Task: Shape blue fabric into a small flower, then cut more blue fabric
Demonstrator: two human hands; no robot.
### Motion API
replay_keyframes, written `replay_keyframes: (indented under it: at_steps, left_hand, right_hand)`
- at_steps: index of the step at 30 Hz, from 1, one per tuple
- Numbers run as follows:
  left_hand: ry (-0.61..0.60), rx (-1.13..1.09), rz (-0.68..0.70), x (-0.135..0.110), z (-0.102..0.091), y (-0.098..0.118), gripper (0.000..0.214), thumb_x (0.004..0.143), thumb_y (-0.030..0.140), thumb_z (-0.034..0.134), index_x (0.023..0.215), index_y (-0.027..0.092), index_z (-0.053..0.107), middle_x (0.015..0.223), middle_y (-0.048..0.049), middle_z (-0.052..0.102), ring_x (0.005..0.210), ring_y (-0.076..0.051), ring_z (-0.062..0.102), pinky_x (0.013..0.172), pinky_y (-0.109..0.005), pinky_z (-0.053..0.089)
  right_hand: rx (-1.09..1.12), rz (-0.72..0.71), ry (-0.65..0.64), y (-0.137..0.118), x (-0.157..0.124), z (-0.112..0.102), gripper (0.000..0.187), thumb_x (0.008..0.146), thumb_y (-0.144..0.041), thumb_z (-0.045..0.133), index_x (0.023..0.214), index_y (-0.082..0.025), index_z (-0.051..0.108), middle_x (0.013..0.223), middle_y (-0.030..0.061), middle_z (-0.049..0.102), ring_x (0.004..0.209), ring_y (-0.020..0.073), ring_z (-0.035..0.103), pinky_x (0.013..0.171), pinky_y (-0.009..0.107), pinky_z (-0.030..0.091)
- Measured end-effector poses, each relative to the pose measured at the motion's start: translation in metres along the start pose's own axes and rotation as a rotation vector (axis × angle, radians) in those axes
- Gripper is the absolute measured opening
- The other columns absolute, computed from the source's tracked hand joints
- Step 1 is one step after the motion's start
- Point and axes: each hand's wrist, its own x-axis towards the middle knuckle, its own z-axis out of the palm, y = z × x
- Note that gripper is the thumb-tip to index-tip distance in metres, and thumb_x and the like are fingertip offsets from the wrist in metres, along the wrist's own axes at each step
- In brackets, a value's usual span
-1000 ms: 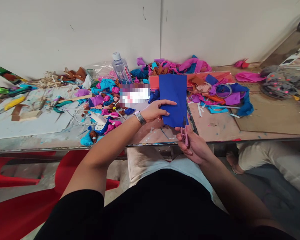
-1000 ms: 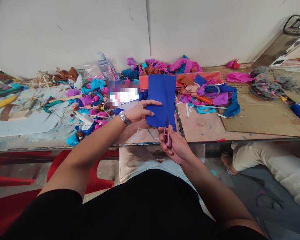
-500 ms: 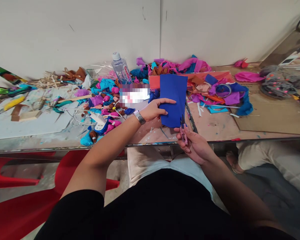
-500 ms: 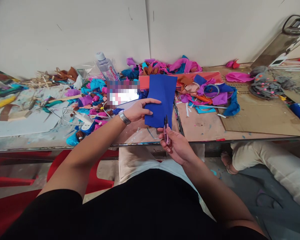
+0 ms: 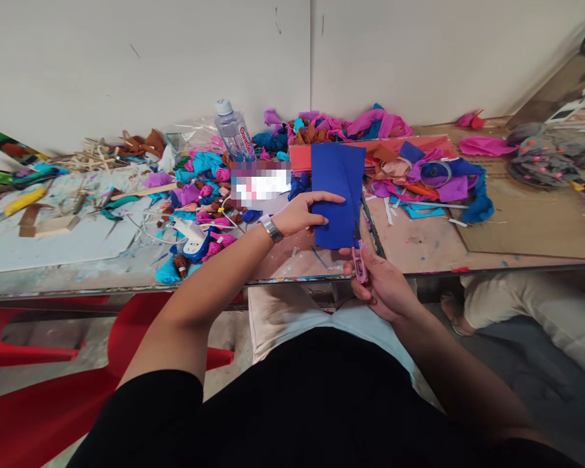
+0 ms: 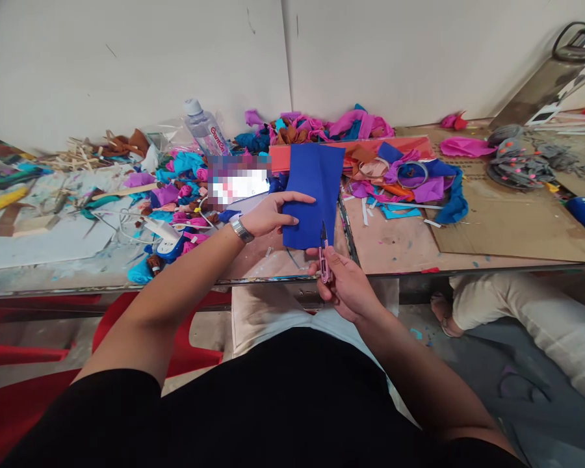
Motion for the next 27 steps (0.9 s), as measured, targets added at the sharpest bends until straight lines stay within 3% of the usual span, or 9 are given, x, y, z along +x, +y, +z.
replay_keyframes:
  at_steps: [3,5,8,11,16,22,27]
  left_hand:
    - [-0.018,0.040,0.073,0.001,-0.002,-0.003,0.062,0.078,0.021,0.076,0.140,0.023,0.071,0.108,-0.0064,0.080,0.059,-0.011,0.064,0.059,-0.028,0.060]
    - [-0.013,0.081,0.133,0.001,-0.003,-0.004,0.061,0.078,0.019,0.076,0.139,0.022,0.072,0.118,-0.0081,0.080,0.080,-0.017,0.075,0.080,-0.036,0.066]
    - [0.015,0.155,0.222,0.002,-0.003,-0.003,0.059,0.077,0.015,0.074,0.136,0.018,0.074,0.134,-0.0103,0.076,0.118,-0.026,0.074,0.110,-0.045,0.059]
    - [0.041,0.225,0.283,0.003,-0.004,-0.003,0.058,0.077,0.013,0.071,0.135,0.018,0.074,0.143,-0.0101,0.072,0.135,-0.028,0.067,0.123,-0.049,0.050]
    - [0.047,0.328,0.341,0.004,-0.005,-0.005,0.055,0.079,0.015,0.072,0.134,0.020,0.074,0.143,-0.0093,0.073,0.136,-0.029,0.066,0.125,-0.050,0.046]
    - [0.152,0.345,0.297,0.005,0.002,-0.007,0.045,0.087,0.041,0.082,0.125,0.019,0.078,0.133,-0.0114,0.077,0.125,-0.027,0.071,0.117,-0.046,0.051]
    - [0.207,0.348,0.281,0.006,0.005,-0.012,0.046,0.083,0.041,0.087,0.122,0.019,0.079,0.128,-0.0104,0.078,0.120,-0.025,0.072,0.115,-0.043,0.052]
  right_hand:
    - [0.023,-0.017,-0.019,0.001,0.001,0.000,0.053,0.090,-0.065,0.079,0.114,-0.018,0.071,0.081,-0.0015,0.071,0.035,0.0004,0.036,0.037,0.020,0.022]
    - [0.023,-0.024,-0.023,0.003,0.002,-0.001,0.053,0.090,-0.065,0.079,0.111,-0.018,0.071,0.082,-0.0009,0.071,0.036,0.0002,0.036,0.039,0.020,0.022]
    - [0.006,-0.024,-0.004,0.004,0.002,-0.003,0.054,0.088,-0.065,0.081,0.109,-0.017,0.073,0.082,-0.0001,0.071,0.038,0.0017,0.043,0.041,0.021,0.024]
    - [-0.030,0.004,0.004,0.005,-0.001,-0.007,0.053,0.085,-0.064,0.084,0.109,-0.018,0.075,0.085,0.0004,0.070,0.042,0.0036,0.049,0.041,0.021,0.022]
    - [-0.070,0.045,-0.041,0.007,-0.006,-0.011,0.050,0.084,-0.057,0.087,0.115,-0.020,0.076,0.092,0.0012,0.070,0.047,0.0047,0.054,0.041,0.020,0.019]
    - [-0.090,0.011,-0.022,0.012,-0.009,-0.009,0.050,0.092,-0.063,0.078,0.119,-0.022,0.074,0.091,0.0001,0.070,0.043,0.0035,0.050,0.038,0.019,0.019]
    - [-0.087,0.011,-0.024,0.015,-0.007,-0.007,0.052,0.090,-0.065,0.078,0.119,-0.022,0.072,0.086,-0.0011,0.069,0.041,0.0039,0.048,0.037,0.019,0.018]
